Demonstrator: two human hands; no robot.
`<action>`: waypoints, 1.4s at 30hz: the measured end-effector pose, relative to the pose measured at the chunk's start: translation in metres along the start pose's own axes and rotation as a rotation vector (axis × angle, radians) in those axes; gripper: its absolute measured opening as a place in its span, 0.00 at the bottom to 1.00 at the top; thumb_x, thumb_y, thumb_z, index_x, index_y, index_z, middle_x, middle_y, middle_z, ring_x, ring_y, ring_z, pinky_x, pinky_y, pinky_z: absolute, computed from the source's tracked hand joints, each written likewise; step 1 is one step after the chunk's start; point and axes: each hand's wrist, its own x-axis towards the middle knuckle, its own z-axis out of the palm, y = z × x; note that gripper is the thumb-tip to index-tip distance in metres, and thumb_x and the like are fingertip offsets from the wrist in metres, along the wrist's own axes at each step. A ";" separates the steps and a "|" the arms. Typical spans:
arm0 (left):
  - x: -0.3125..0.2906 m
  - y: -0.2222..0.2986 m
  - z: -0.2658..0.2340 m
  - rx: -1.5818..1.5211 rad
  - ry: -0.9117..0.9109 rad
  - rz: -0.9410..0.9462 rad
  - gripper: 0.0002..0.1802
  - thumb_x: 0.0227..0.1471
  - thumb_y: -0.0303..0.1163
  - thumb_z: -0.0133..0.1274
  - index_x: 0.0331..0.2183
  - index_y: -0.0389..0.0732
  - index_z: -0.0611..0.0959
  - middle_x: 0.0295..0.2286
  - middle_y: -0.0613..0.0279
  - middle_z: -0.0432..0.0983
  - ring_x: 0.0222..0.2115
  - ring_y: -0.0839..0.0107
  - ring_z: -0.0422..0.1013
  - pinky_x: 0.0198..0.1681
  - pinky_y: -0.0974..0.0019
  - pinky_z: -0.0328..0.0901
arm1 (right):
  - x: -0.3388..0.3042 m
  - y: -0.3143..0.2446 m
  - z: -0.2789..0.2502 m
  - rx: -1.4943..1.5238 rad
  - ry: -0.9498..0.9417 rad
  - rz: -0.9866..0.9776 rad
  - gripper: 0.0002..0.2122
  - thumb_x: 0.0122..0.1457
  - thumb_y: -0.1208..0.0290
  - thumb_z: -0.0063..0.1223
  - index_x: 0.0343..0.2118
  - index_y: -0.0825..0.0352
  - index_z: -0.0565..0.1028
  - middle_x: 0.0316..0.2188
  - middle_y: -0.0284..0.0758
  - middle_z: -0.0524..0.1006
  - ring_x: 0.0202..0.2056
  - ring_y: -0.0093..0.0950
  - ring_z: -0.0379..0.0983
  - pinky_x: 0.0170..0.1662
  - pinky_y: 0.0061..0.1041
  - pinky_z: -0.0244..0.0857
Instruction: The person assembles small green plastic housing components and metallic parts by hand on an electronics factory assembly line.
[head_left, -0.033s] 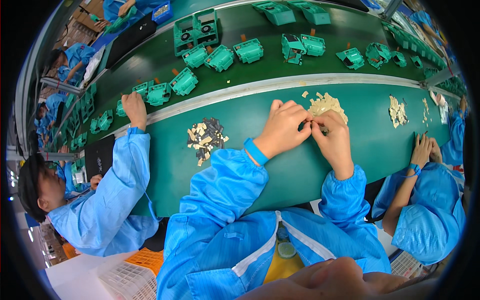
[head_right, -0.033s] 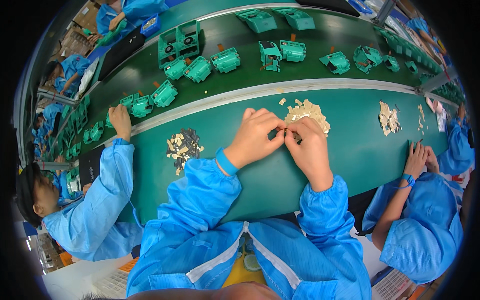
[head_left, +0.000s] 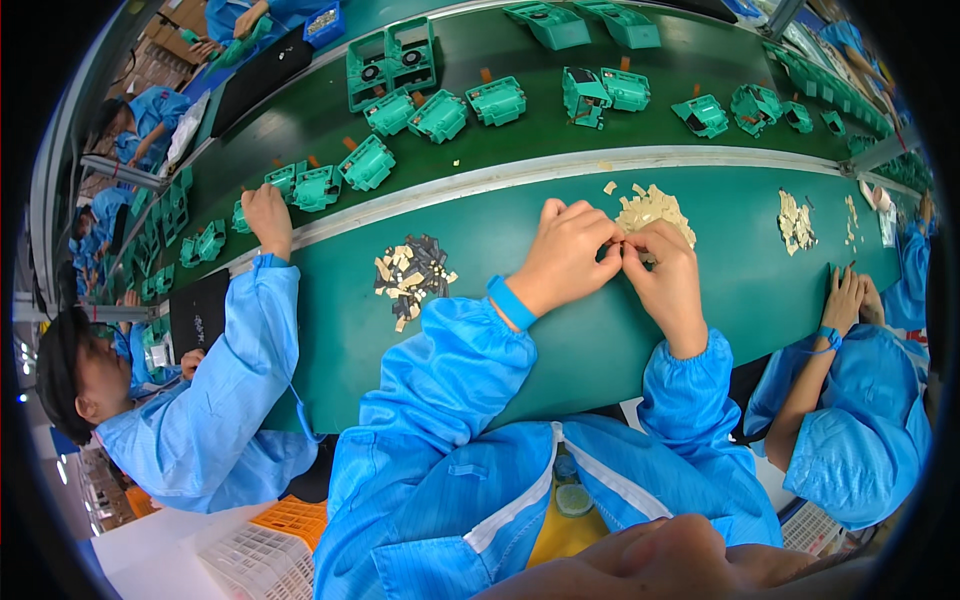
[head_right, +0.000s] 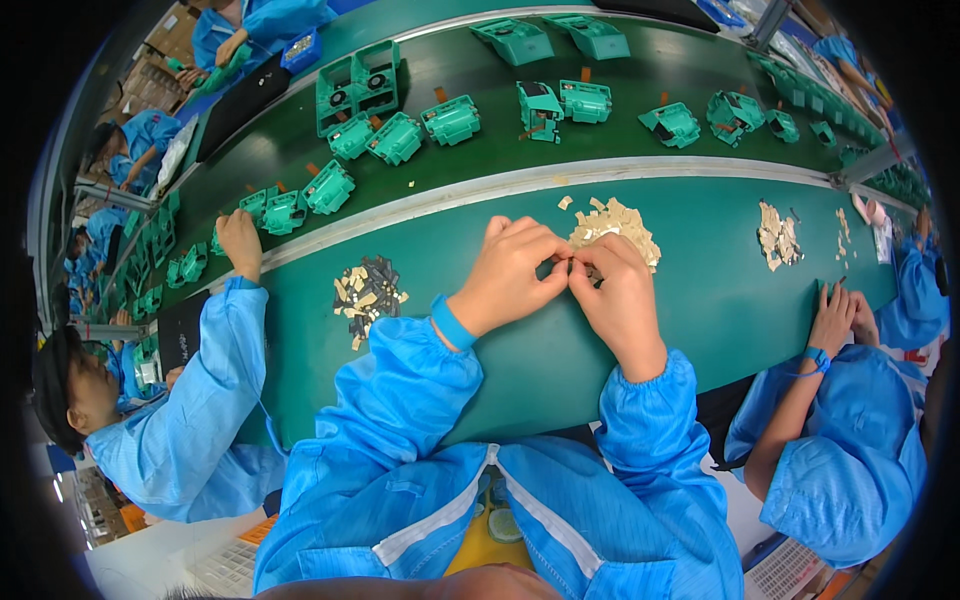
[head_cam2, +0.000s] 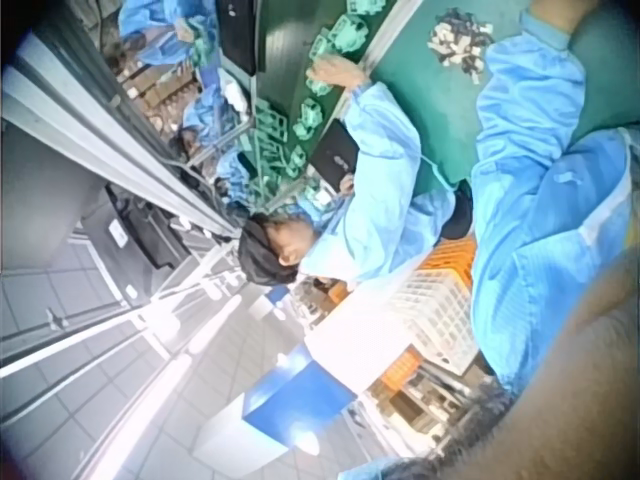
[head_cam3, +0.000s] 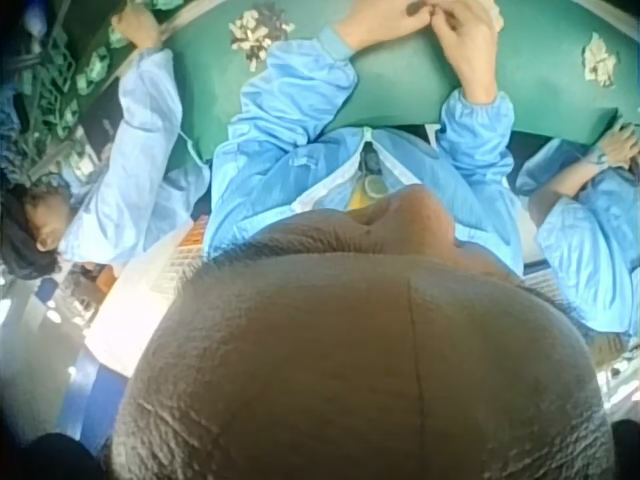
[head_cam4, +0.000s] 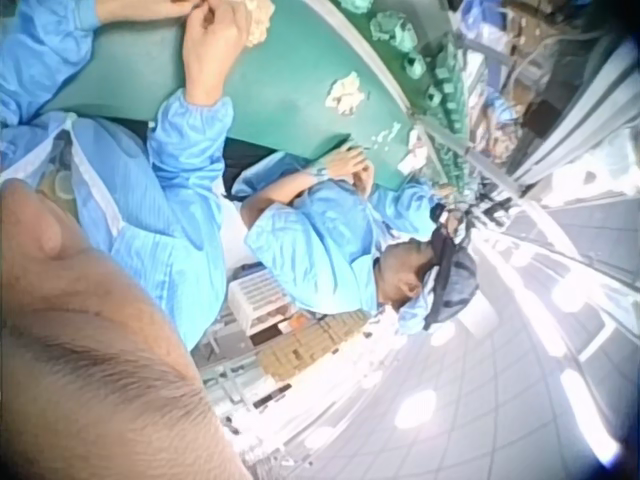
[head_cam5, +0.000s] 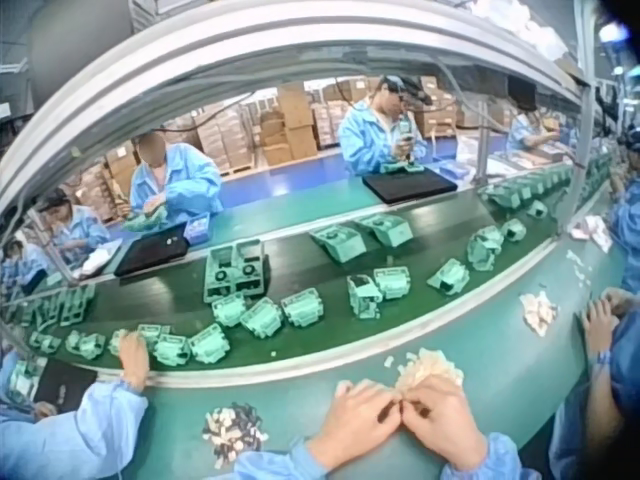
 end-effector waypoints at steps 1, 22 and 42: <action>0.000 0.000 0.000 0.000 -0.002 -0.001 0.04 0.46 0.29 0.61 0.30 0.45 0.85 0.27 0.70 0.80 0.33 0.68 0.73 0.42 0.60 0.57 | 0.000 0.002 0.000 -0.031 -0.010 -0.032 0.05 0.52 0.83 0.60 0.32 0.72 0.80 0.29 0.39 0.77 0.31 0.34 0.77 0.33 0.30 0.72; -0.012 0.011 -0.023 0.270 0.162 0.091 0.04 0.51 0.28 0.63 0.33 0.45 0.86 0.29 0.70 0.80 0.34 0.69 0.74 0.43 0.58 0.59 | 0.007 0.033 -0.013 -0.135 0.265 0.178 0.06 0.60 0.74 0.61 0.30 0.73 0.79 0.28 0.41 0.76 0.28 0.34 0.74 0.35 0.32 0.70; -0.061 0.023 -0.081 0.391 0.342 0.150 0.14 0.45 0.23 0.65 0.37 0.40 0.84 0.34 0.63 0.79 0.37 0.64 0.73 0.44 0.53 0.63 | 0.116 -0.045 0.014 0.274 -0.471 0.240 0.11 0.61 0.65 0.57 0.32 0.69 0.81 0.25 0.26 0.76 0.26 0.16 0.67 0.30 0.19 0.61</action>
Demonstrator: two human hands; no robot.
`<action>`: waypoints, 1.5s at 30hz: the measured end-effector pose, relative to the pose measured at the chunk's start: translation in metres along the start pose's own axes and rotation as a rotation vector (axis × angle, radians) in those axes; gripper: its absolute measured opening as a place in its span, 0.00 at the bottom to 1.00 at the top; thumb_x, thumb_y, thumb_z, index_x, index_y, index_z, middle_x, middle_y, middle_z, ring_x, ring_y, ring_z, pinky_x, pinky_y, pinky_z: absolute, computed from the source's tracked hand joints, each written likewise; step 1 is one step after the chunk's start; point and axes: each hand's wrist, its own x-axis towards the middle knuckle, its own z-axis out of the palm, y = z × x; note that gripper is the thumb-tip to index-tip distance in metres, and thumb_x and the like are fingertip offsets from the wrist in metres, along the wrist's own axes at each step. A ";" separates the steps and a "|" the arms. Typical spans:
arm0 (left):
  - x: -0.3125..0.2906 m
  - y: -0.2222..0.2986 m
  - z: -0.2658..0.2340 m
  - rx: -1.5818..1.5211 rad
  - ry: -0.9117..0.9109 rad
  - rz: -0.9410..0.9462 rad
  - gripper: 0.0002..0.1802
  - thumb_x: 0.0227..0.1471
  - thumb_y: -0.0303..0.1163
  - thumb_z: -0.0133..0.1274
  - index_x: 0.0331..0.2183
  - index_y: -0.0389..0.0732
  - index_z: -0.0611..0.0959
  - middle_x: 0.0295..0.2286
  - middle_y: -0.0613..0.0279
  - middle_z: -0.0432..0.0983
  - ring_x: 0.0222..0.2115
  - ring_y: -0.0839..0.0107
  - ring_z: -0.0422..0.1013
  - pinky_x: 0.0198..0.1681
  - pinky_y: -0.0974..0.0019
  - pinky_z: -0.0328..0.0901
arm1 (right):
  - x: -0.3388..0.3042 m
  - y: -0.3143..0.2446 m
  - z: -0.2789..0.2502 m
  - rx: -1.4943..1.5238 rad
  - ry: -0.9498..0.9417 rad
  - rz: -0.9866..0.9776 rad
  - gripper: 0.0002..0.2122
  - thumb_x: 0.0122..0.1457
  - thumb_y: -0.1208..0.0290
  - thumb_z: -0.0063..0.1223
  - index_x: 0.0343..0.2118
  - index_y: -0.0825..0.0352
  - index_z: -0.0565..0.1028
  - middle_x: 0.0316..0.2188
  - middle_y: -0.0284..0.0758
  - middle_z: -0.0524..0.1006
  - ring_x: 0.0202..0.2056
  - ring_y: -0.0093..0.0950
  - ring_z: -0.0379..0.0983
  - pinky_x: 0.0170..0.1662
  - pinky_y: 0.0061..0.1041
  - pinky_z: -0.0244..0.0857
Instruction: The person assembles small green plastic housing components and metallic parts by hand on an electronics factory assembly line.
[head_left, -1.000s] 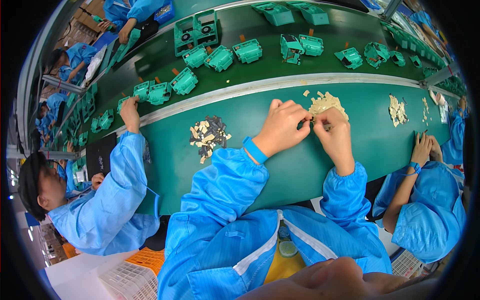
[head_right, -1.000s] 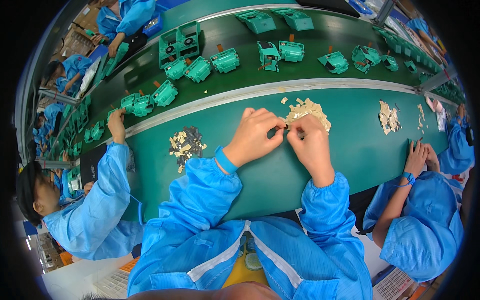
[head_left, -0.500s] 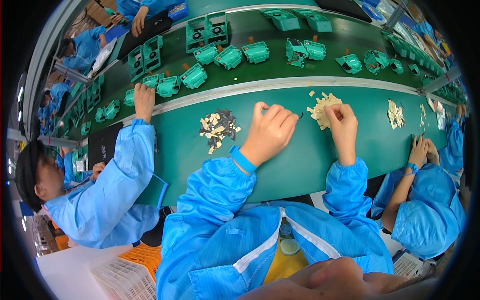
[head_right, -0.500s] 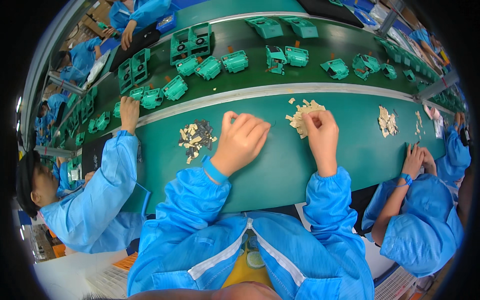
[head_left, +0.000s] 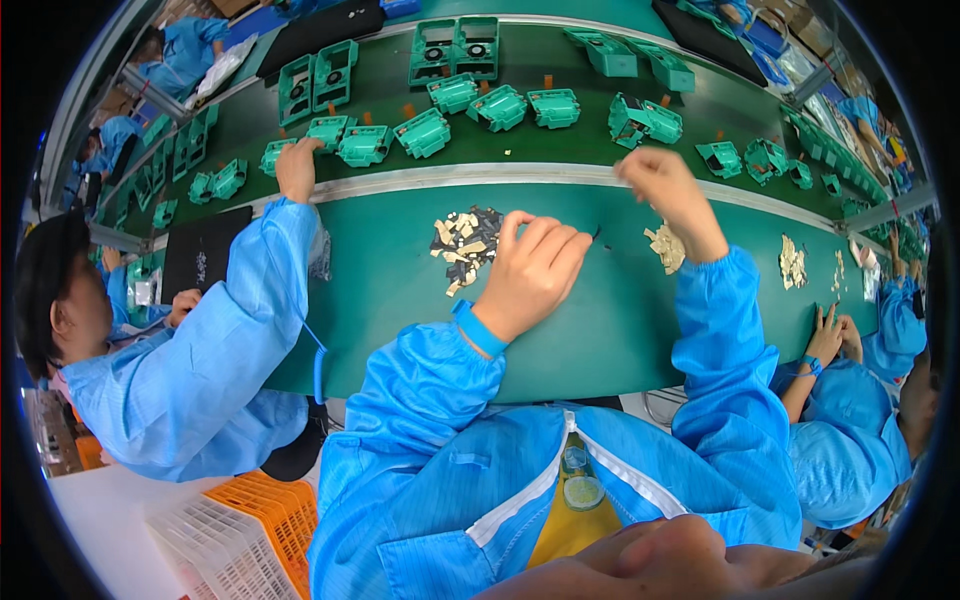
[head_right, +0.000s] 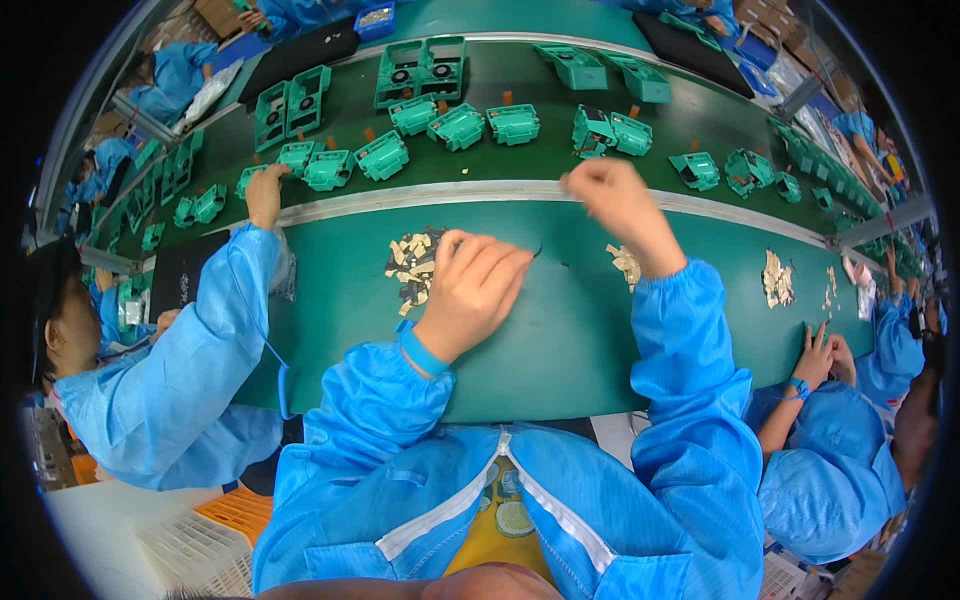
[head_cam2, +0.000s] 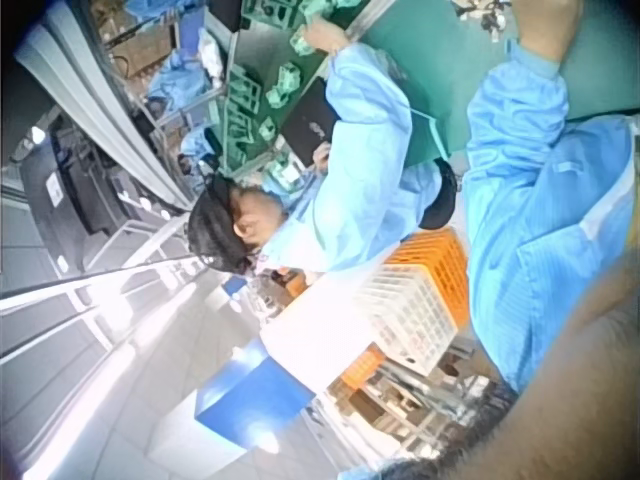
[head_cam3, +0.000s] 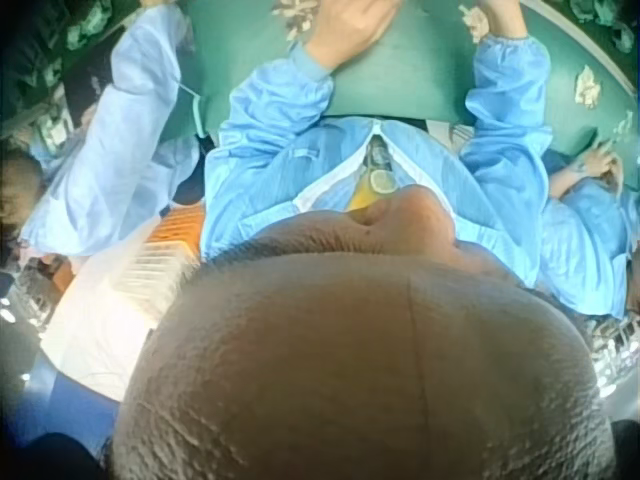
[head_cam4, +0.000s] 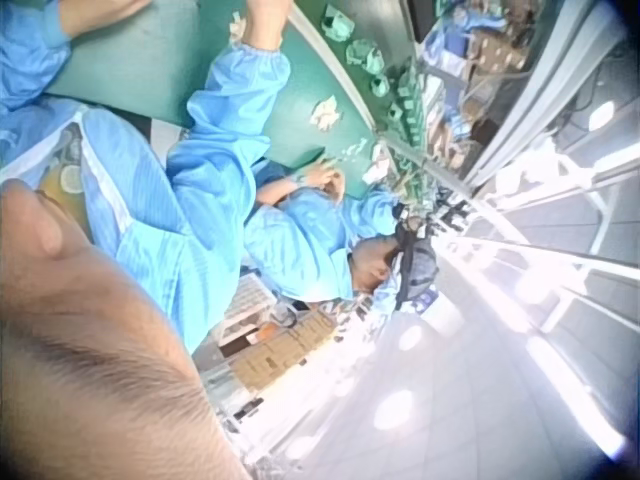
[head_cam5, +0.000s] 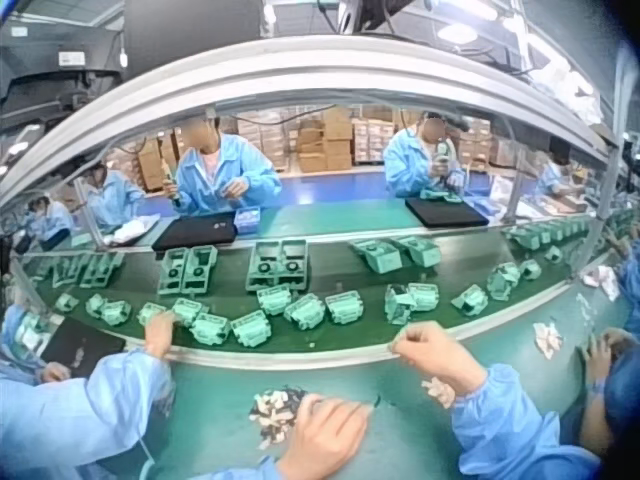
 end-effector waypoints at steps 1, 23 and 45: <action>0.001 0.000 -0.001 0.000 0.007 -0.009 0.14 0.45 0.23 0.65 0.37 0.40 0.84 0.34 0.63 0.79 0.37 0.64 0.73 0.44 0.53 0.63 | 0.014 0.001 -0.007 -0.046 0.112 -0.016 0.14 0.62 0.60 0.58 0.31 0.69 0.81 0.24 0.26 0.76 0.26 0.16 0.67 0.29 0.18 0.60; 0.007 -0.010 0.007 0.064 0.025 -0.166 0.12 0.48 0.27 0.65 0.38 0.41 0.83 0.36 0.64 0.78 0.40 0.63 0.73 0.46 0.54 0.61 | 0.106 0.051 -0.019 -0.719 0.498 -0.403 0.26 0.58 0.59 0.64 0.57 0.68 0.73 0.43 0.47 0.81 0.36 0.38 0.77 0.44 0.34 0.71; 0.007 0.000 0.003 -0.674 -0.494 -0.253 0.31 0.48 0.31 0.63 0.56 0.39 0.78 0.55 0.51 0.73 0.59 0.51 0.66 0.61 0.52 0.63 | -0.079 0.025 -0.011 0.328 -0.085 -0.114 0.17 0.64 0.70 0.58 0.53 0.69 0.75 0.48 0.34 0.80 0.50 0.23 0.73 0.55 0.25 0.65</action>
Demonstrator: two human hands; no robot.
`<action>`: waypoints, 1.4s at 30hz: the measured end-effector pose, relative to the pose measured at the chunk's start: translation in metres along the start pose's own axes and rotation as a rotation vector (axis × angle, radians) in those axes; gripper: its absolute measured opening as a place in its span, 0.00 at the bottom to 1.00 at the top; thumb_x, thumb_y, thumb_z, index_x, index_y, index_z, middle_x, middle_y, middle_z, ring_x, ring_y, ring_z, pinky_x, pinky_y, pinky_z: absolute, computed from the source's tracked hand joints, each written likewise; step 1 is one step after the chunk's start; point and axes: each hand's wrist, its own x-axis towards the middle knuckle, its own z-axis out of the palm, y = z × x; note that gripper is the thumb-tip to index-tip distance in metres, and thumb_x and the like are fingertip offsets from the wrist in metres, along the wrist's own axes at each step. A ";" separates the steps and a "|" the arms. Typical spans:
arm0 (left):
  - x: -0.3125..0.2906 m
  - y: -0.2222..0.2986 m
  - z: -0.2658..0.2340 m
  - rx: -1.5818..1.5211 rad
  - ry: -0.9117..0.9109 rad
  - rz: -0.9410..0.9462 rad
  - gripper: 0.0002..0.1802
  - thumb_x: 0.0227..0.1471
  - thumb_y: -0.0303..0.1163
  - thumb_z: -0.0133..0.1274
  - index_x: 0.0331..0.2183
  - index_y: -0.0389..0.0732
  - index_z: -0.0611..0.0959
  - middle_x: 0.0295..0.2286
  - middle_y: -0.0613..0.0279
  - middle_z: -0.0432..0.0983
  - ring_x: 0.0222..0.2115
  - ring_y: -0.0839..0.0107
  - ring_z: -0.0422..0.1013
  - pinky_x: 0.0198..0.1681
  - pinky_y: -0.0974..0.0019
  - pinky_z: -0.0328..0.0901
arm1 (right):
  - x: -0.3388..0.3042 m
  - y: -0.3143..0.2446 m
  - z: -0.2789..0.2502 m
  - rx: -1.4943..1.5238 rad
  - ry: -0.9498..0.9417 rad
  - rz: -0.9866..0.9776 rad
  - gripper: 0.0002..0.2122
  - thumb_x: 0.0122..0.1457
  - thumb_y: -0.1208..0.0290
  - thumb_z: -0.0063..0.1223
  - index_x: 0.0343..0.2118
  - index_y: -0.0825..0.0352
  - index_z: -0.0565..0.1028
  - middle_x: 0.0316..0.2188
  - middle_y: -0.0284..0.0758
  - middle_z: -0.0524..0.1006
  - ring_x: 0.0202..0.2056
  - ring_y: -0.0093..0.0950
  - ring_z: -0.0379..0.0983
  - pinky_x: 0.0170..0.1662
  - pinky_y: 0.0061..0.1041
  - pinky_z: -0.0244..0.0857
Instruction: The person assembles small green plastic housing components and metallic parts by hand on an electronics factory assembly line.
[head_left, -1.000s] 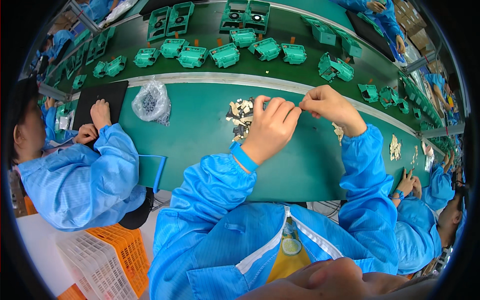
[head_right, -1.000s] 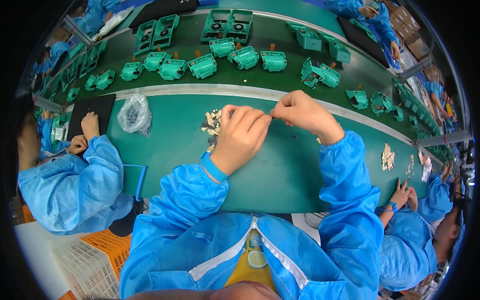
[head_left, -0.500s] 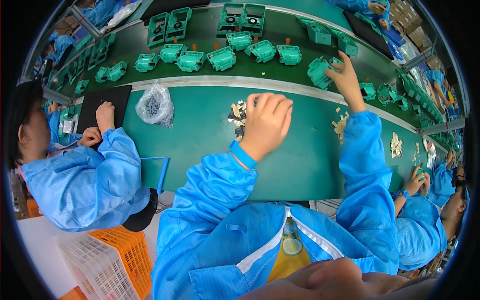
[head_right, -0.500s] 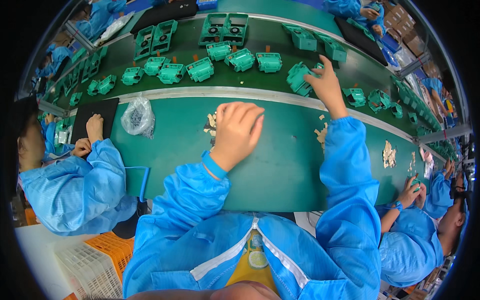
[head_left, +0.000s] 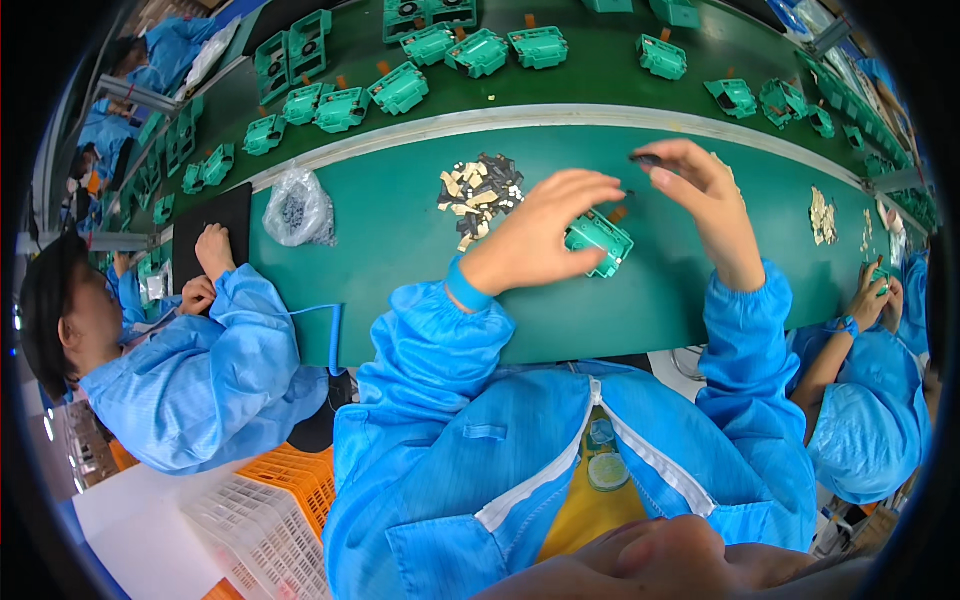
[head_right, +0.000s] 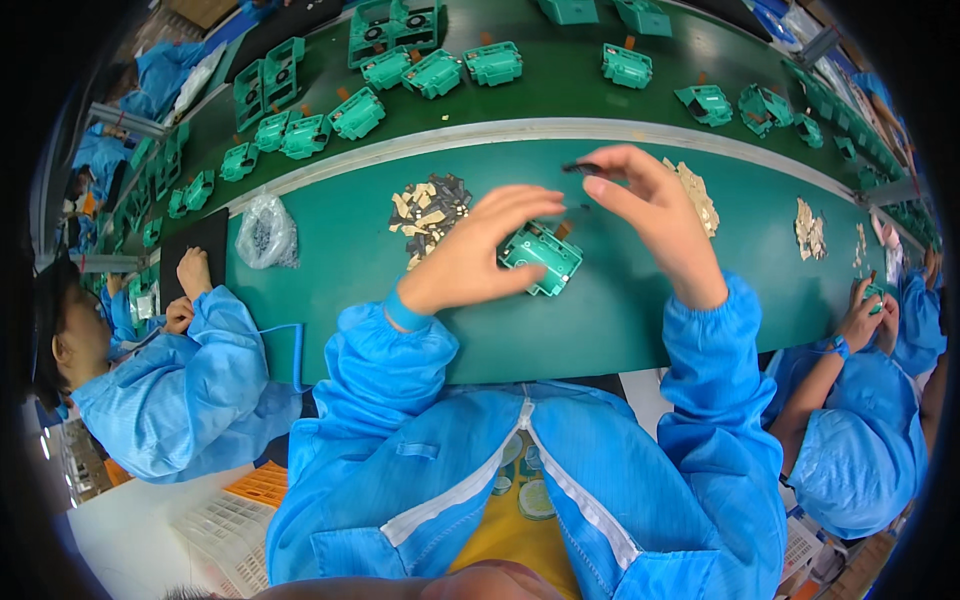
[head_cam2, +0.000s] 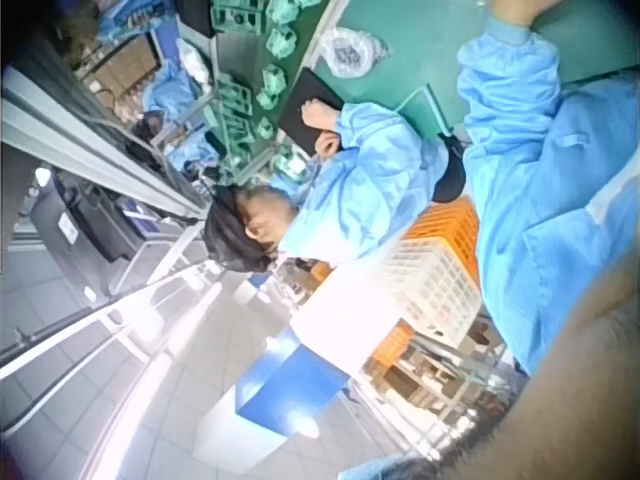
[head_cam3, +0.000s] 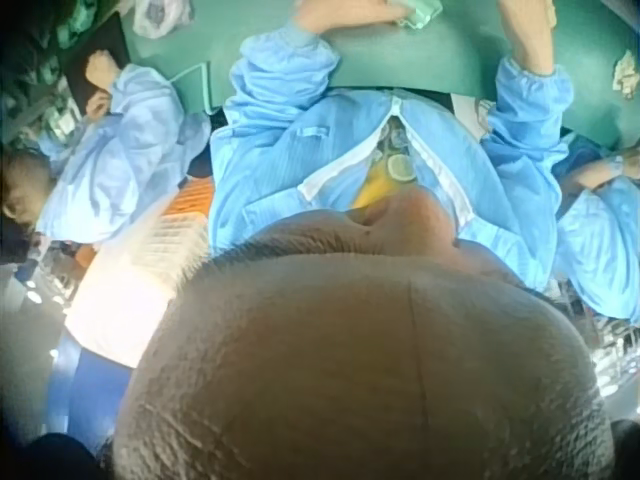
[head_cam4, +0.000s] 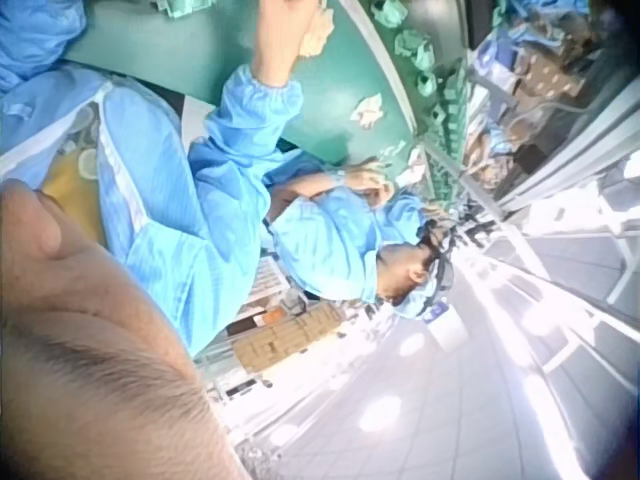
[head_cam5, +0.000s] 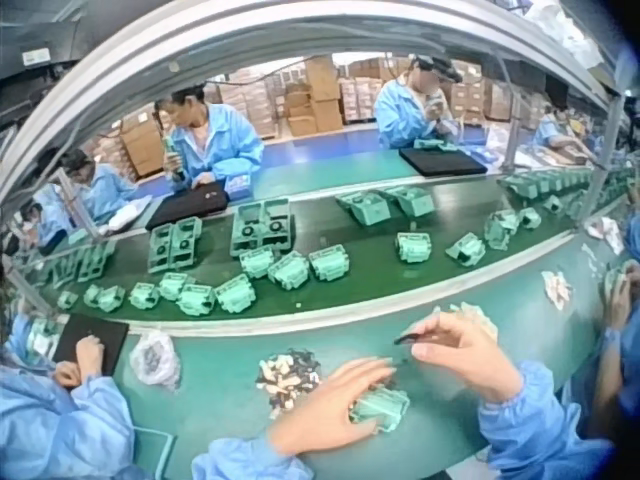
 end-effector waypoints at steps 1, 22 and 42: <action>-0.007 0.001 0.002 -0.022 -0.125 -0.064 0.40 0.46 0.35 0.65 0.61 0.42 0.73 0.62 0.50 0.66 0.65 0.50 0.58 0.67 0.49 0.56 | -0.015 -0.005 0.007 0.036 0.080 0.076 0.10 0.64 0.72 0.59 0.45 0.69 0.78 0.45 0.32 0.79 0.49 0.21 0.74 0.54 0.24 0.65; -0.039 0.051 0.077 0.089 0.253 -0.427 0.32 0.42 0.24 0.63 0.53 0.43 0.77 0.52 0.50 0.65 0.56 0.47 0.60 0.60 0.49 0.59 | -0.102 0.050 0.042 0.381 0.175 0.427 0.03 0.59 0.82 0.58 0.33 0.69 0.75 0.29 0.29 0.78 0.32 0.15 0.73 0.37 0.15 0.65; -0.041 0.043 0.077 0.103 0.222 -0.400 0.29 0.45 0.24 0.63 0.52 0.43 0.78 0.50 0.51 0.65 0.53 0.49 0.61 0.57 0.51 0.59 | -0.095 0.048 0.043 0.232 0.101 0.500 0.05 0.59 0.81 0.59 0.31 0.67 0.73 0.25 0.22 0.73 0.26 0.08 0.64 0.29 0.12 0.57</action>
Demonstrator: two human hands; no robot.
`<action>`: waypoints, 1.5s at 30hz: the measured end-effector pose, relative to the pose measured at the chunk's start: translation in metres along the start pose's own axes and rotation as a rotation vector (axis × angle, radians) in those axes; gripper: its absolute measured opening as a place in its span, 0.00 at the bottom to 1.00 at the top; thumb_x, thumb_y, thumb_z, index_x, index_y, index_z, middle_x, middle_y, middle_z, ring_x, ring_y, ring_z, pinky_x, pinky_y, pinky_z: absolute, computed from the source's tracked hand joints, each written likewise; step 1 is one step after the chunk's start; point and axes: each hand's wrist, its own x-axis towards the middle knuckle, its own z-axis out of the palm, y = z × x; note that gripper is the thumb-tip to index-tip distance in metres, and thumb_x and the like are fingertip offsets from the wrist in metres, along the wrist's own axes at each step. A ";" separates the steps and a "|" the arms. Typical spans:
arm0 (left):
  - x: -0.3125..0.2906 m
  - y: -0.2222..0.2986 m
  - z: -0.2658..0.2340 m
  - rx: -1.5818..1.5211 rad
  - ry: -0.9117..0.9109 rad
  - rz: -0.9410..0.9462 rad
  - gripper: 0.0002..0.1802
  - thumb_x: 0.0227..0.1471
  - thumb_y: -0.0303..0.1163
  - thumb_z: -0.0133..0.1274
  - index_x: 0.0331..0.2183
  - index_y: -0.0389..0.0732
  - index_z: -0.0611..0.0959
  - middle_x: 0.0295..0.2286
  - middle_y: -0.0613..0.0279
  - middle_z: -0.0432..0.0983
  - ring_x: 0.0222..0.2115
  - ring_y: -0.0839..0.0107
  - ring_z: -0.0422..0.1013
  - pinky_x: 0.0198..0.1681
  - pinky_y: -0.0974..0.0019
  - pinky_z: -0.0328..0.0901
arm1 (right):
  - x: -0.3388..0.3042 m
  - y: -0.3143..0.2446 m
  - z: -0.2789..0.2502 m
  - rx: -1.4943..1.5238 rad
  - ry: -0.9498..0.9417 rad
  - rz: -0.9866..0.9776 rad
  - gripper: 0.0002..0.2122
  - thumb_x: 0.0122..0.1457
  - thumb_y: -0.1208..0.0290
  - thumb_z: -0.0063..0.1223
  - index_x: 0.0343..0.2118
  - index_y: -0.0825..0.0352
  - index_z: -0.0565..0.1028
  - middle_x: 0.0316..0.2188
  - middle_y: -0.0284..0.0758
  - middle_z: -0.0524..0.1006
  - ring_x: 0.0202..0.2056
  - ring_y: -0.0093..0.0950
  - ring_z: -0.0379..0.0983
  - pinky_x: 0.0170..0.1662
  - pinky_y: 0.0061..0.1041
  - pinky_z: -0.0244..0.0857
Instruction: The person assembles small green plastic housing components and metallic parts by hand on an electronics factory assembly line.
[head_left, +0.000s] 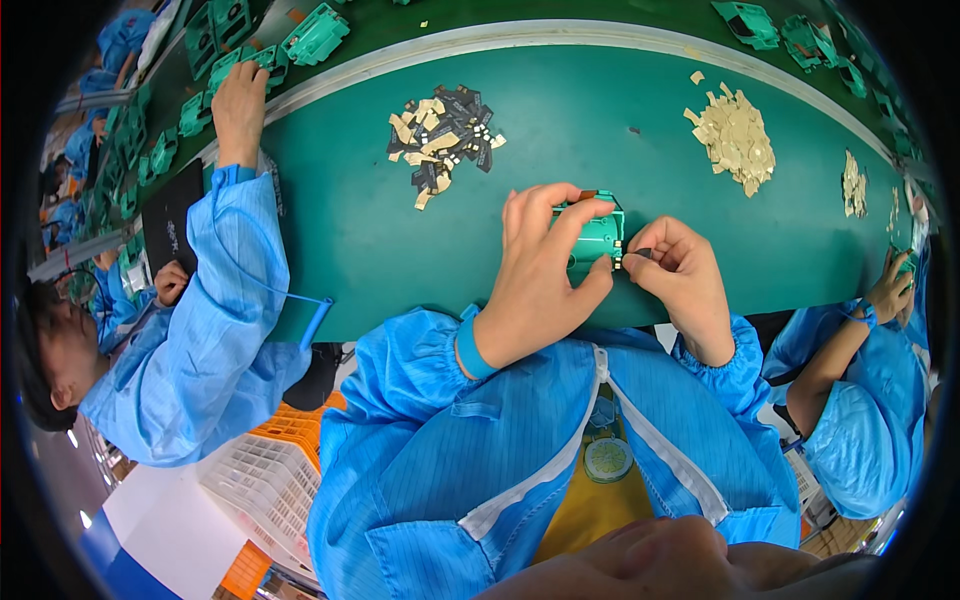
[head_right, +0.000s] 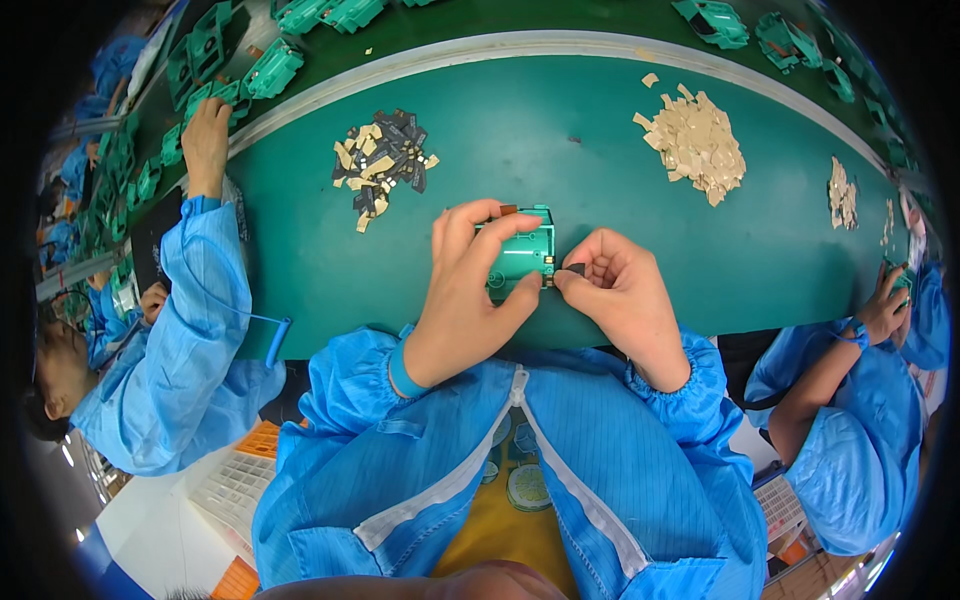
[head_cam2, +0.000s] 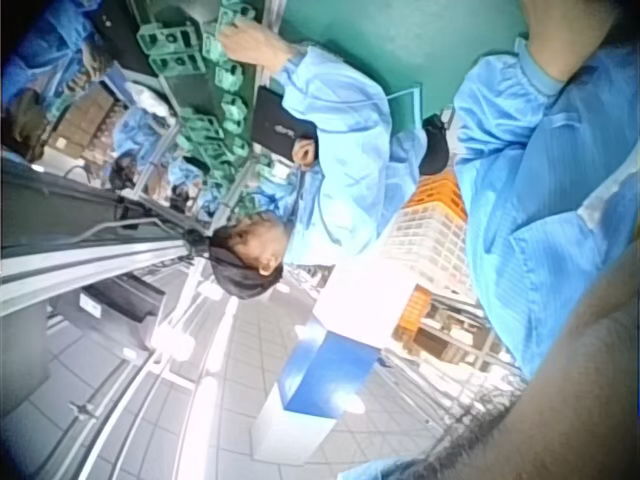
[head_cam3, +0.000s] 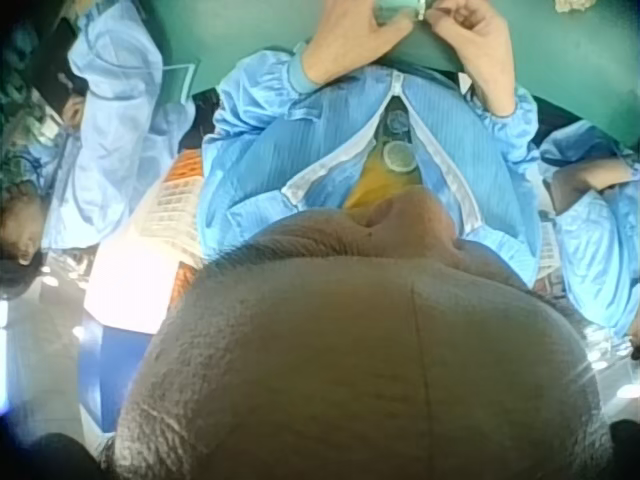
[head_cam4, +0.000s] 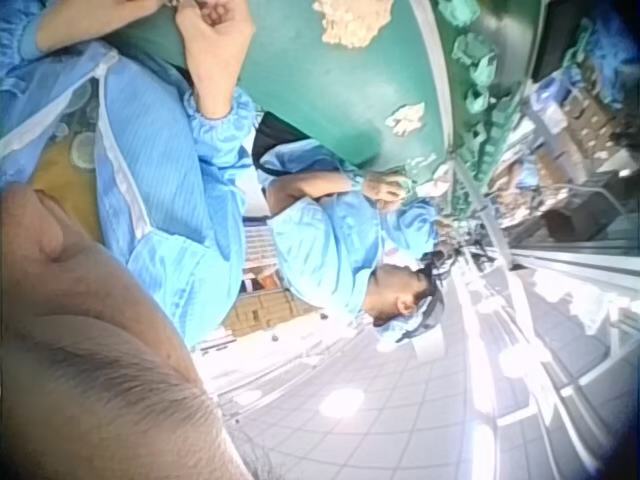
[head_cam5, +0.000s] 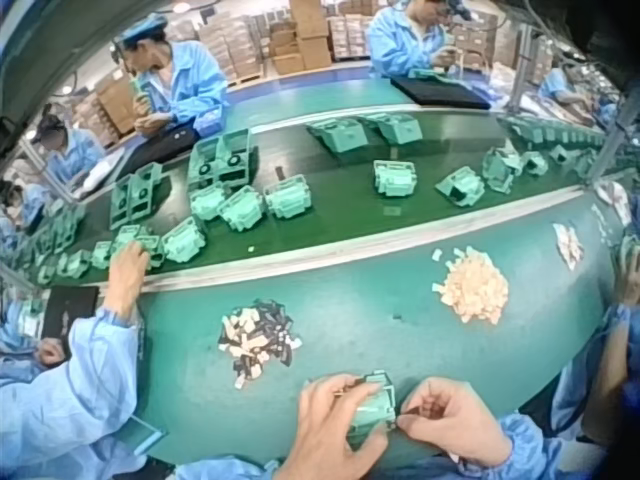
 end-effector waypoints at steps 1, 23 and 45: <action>0.000 0.000 0.000 0.000 -0.002 0.001 0.29 0.45 0.24 0.63 0.52 0.43 0.78 0.50 0.51 0.65 0.53 0.49 0.61 0.57 0.51 0.59 | 0.000 0.000 0.001 -0.007 0.006 0.000 0.05 0.59 0.82 0.59 0.31 0.67 0.73 0.25 0.22 0.73 0.25 0.08 0.64 0.28 0.12 0.56; 0.000 0.002 -0.001 0.029 -0.022 -0.021 0.31 0.43 0.23 0.64 0.52 0.44 0.78 0.51 0.52 0.66 0.55 0.49 0.60 0.59 0.52 0.59 | -0.003 -0.003 0.003 -0.084 0.044 -0.004 0.05 0.59 0.80 0.60 0.30 0.68 0.73 0.23 0.21 0.72 0.24 0.08 0.62 0.27 0.14 0.56; -0.002 0.001 -0.020 -0.111 -0.151 -0.021 0.41 0.42 0.26 0.72 0.59 0.39 0.73 0.50 0.54 0.63 0.52 0.62 0.66 0.54 0.60 0.66 | -0.010 -0.010 -0.013 0.038 -0.073 0.017 0.08 0.61 0.73 0.65 0.39 0.72 0.81 0.33 0.31 0.82 0.35 0.17 0.76 0.39 0.18 0.70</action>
